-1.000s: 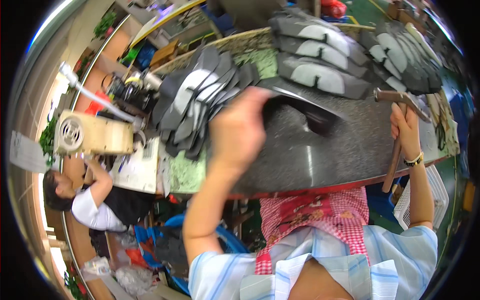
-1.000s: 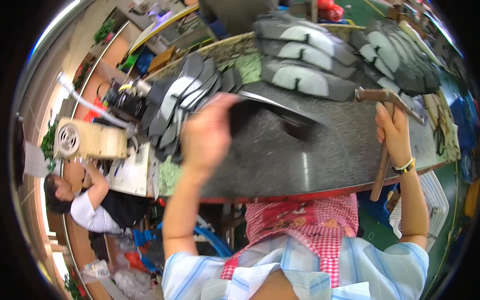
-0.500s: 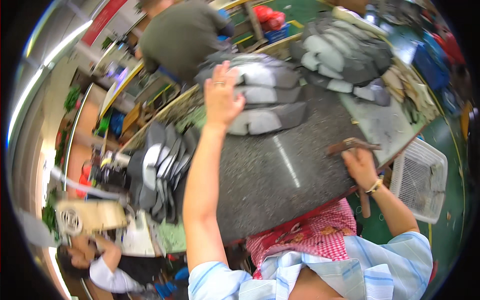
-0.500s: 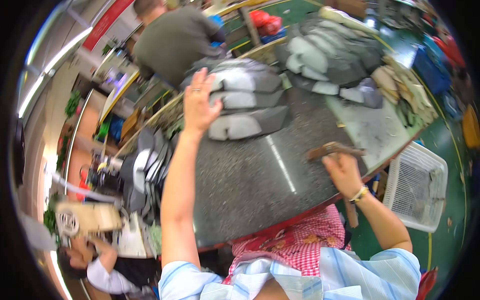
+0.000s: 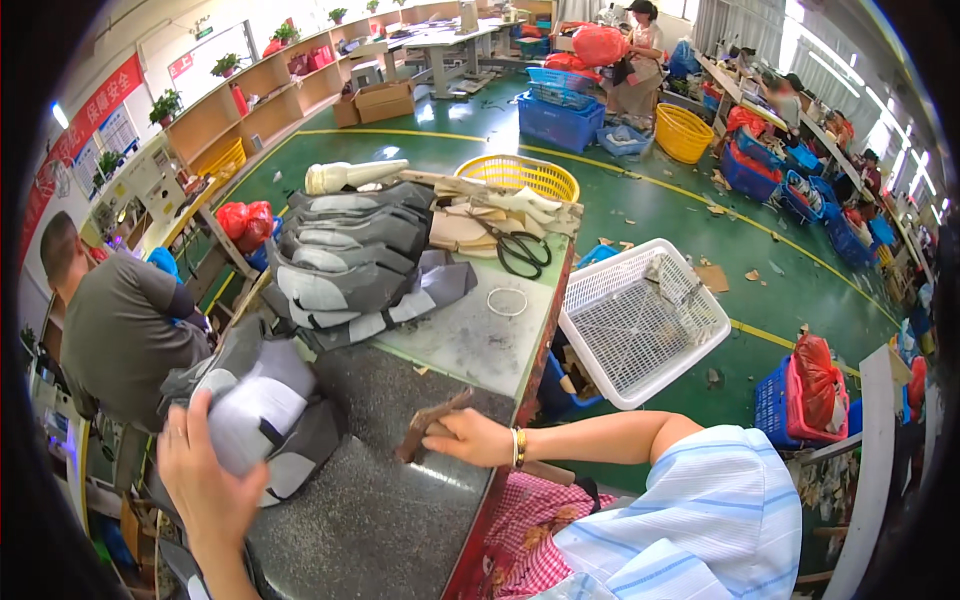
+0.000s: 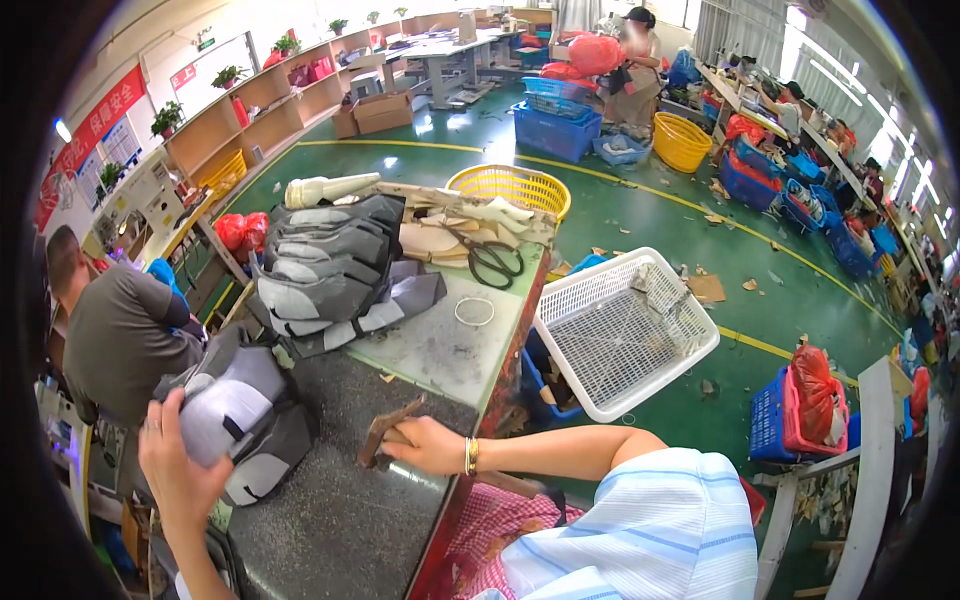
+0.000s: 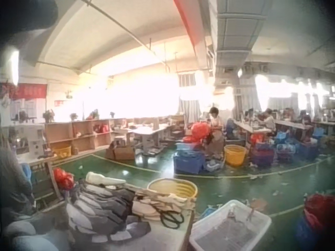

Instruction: The person places a plastic basket aside, arranges stacks of shoe components on the workbench, and then folds the edges of the pieces one by one and hammers them flat using a small hammer.

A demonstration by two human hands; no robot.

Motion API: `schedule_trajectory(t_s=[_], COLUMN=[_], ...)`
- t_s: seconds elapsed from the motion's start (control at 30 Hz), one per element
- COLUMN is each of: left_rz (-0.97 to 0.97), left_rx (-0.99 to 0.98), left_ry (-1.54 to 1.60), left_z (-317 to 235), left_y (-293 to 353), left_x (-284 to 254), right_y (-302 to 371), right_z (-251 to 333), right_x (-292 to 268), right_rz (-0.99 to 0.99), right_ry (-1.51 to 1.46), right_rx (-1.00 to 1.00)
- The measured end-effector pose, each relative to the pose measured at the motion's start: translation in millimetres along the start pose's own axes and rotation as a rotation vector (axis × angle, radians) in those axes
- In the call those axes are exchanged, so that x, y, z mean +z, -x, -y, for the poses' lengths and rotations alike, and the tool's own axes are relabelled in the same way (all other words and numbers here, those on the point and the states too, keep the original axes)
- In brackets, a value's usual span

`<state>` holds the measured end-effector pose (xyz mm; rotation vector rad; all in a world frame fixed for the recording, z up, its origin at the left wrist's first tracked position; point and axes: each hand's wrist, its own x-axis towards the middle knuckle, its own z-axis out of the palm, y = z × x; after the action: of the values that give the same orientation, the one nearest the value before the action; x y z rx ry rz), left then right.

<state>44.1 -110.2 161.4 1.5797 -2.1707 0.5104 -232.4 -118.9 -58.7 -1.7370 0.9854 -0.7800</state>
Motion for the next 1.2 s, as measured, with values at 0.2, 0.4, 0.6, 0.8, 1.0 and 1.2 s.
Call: schedule_trajectory(t_s=[0.2,0.4,0.6,0.8,1.0,1.2], left_rz=[0.297,0.426,0.413,0.116,0.609,0.595], left_rx=[-0.272,-0.507,-0.449,-0.207,-0.418,-0.622], left_ry=[0.488,0.750,0.530,0.718,0.552,0.891], left_z=[-42.8,-105.2,-78.6,-89.1,-50.2,-43.6], left_y=[161.2,261.4,272.2,250.7,268.4,211.6], left_x=[29.1,26.8,12.8,-18.7,21.9,61.0], right_y=[-0.2,-0.6,6.3,28.0,23.9,20.3], right_z=[10.2,69.7,93.6,138.3,108.5,96.8], right_x=[-19.2,-18.3,15.1,-6.5,8.4,21.5], right_rz=[-0.194,0.174,0.687,0.625,0.594,0.815], right_ry=[-0.338,-0.086,0.335,0.216,0.316,0.707], right_rx=[0.137,-0.049,-0.531,-0.355,-0.342,-0.254])
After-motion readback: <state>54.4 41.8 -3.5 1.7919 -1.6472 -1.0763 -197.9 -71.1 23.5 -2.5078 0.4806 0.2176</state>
